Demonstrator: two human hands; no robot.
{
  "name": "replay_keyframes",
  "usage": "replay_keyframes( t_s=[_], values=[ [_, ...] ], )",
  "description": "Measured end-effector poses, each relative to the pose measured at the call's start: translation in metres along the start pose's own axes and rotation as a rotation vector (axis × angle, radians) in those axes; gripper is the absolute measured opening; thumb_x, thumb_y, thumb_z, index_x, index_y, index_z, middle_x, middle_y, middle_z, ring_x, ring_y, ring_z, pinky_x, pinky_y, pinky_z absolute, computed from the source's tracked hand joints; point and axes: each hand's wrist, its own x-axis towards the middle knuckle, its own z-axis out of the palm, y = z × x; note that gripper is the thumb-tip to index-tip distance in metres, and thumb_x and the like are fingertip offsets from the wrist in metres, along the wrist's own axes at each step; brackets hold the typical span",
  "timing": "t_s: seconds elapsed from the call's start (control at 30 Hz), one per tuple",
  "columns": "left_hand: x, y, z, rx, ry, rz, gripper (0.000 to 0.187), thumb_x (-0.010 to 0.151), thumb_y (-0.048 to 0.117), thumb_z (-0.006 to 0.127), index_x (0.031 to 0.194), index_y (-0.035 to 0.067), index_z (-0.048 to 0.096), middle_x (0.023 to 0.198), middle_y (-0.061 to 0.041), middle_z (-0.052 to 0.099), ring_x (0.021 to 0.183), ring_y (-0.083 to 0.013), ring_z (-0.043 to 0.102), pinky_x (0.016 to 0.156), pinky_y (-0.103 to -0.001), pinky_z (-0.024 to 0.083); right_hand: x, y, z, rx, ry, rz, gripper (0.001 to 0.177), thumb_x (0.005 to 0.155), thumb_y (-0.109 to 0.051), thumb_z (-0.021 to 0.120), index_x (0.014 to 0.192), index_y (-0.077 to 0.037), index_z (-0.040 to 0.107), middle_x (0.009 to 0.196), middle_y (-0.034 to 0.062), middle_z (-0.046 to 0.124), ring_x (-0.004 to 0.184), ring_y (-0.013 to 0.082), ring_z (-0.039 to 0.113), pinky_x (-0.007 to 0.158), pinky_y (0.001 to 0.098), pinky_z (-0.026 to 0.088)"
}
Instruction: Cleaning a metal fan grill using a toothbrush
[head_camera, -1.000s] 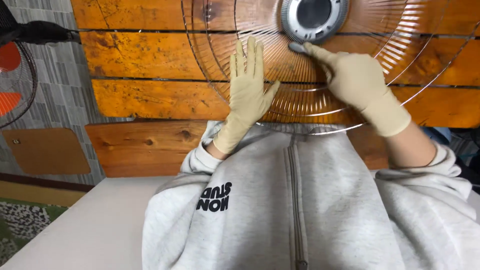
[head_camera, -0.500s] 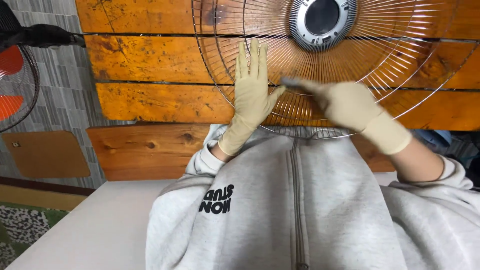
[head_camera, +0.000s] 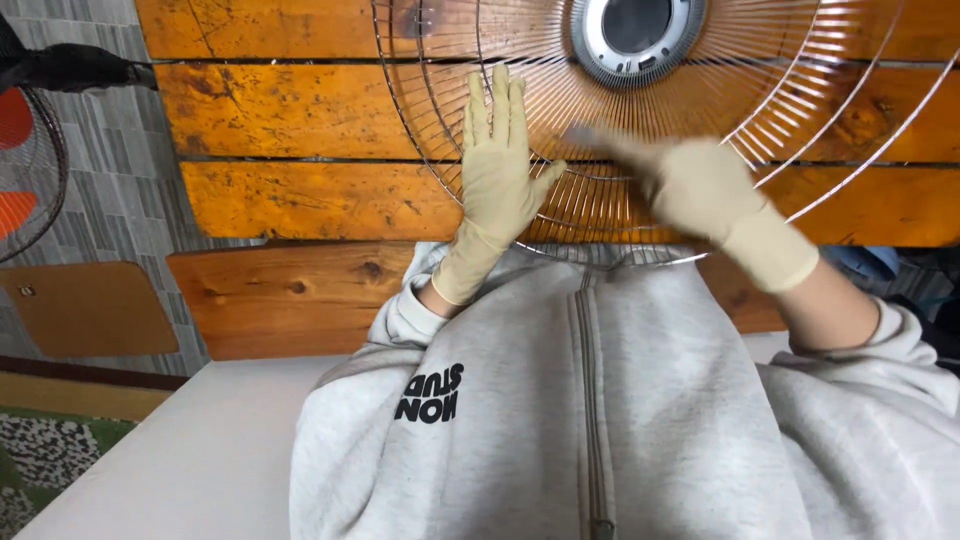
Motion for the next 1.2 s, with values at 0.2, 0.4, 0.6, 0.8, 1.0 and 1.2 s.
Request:
replay_keyframes(
  t_s=[0.2, 0.4, 0.6, 0.8, 1.0, 1.2],
  values=[
    [-0.001, 0.0, -0.001, -0.056, 0.041, 0.026, 0.111, 0.098, 0.084, 0.032, 0.166, -0.002, 0.013, 0.174, -0.021, 0.005, 0.163, -0.0466, 0.007, 0.138, -0.054, 0.018, -0.002, 0.021, -0.015, 0.008, 0.073, 0.171, 0.061, 0.107, -0.028, 0.043, 0.166, -0.046, 0.039, 0.088, 0.0171, 0.077, 0.071, 0.0422, 0.074, 0.054, 0.051, 0.055],
    [-0.001, -0.002, -0.01, -0.039, 0.007, 0.057, 0.11, 0.1, 0.077, 0.057, 0.165, -0.001, 0.015, 0.173, -0.02, 0.012, 0.161, -0.0473, 0.011, 0.135, -0.054, 0.02, -0.015, -0.001, -0.025, 0.177, -0.025, -0.001, 0.083, 0.092, -0.012, 0.05, 0.161, -0.053, 0.031, 0.101, 0.0091, 0.077, 0.055, 0.033, 0.067, 0.045, 0.0455, 0.054],
    [0.005, 0.003, -0.027, 0.079, -0.096, 0.026, 0.117, 0.099, 0.076, 0.073, 0.165, -0.001, 0.015, 0.172, -0.02, 0.008, 0.159, -0.0446, 0.008, 0.133, -0.051, 0.02, -0.017, -0.031, -0.023, -0.01, -0.302, 0.116, 0.085, 0.096, -0.021, 0.042, 0.166, -0.057, 0.01, 0.073, 0.0072, 0.07, 0.063, 0.0308, 0.071, 0.056, 0.042, 0.053],
    [0.009, -0.003, -0.017, -0.011, -0.099, 0.032, 0.12, 0.095, 0.071, 0.083, 0.166, 0.0, 0.017, 0.173, -0.017, 0.008, 0.16, -0.0429, 0.005, 0.134, -0.053, 0.018, -0.017, 0.011, -0.027, 0.014, 0.129, 0.138, 0.079, 0.098, -0.013, 0.04, 0.167, -0.052, 0.034, 0.071, 0.0097, 0.068, 0.057, 0.0323, 0.067, 0.042, 0.044, 0.048],
    [0.017, -0.029, -0.011, -0.159, -0.074, 0.146, 0.126, 0.085, 0.058, 0.098, 0.165, 0.001, 0.02, 0.173, -0.018, 0.009, 0.16, -0.0456, 0.006, 0.134, -0.056, 0.016, -0.015, -0.008, -0.037, 0.027, -0.284, 0.116, 0.084, 0.098, -0.025, 0.051, 0.161, -0.067, 0.014, 0.09, -0.0004, 0.074, 0.066, 0.0215, 0.069, 0.052, 0.0377, 0.054],
    [0.027, -0.036, -0.033, -0.178, -0.078, 0.195, 0.118, 0.088, 0.052, 0.095, 0.165, 0.0, 0.022, 0.173, -0.018, 0.011, 0.16, -0.0443, 0.006, 0.135, -0.056, 0.013, -0.004, -0.005, -0.024, 0.062, -0.28, 0.104, 0.096, 0.091, -0.01, 0.048, 0.164, -0.059, 0.01, 0.118, 0.0198, 0.07, 0.094, 0.0396, 0.074, 0.073, 0.0507, 0.058]
  ],
)
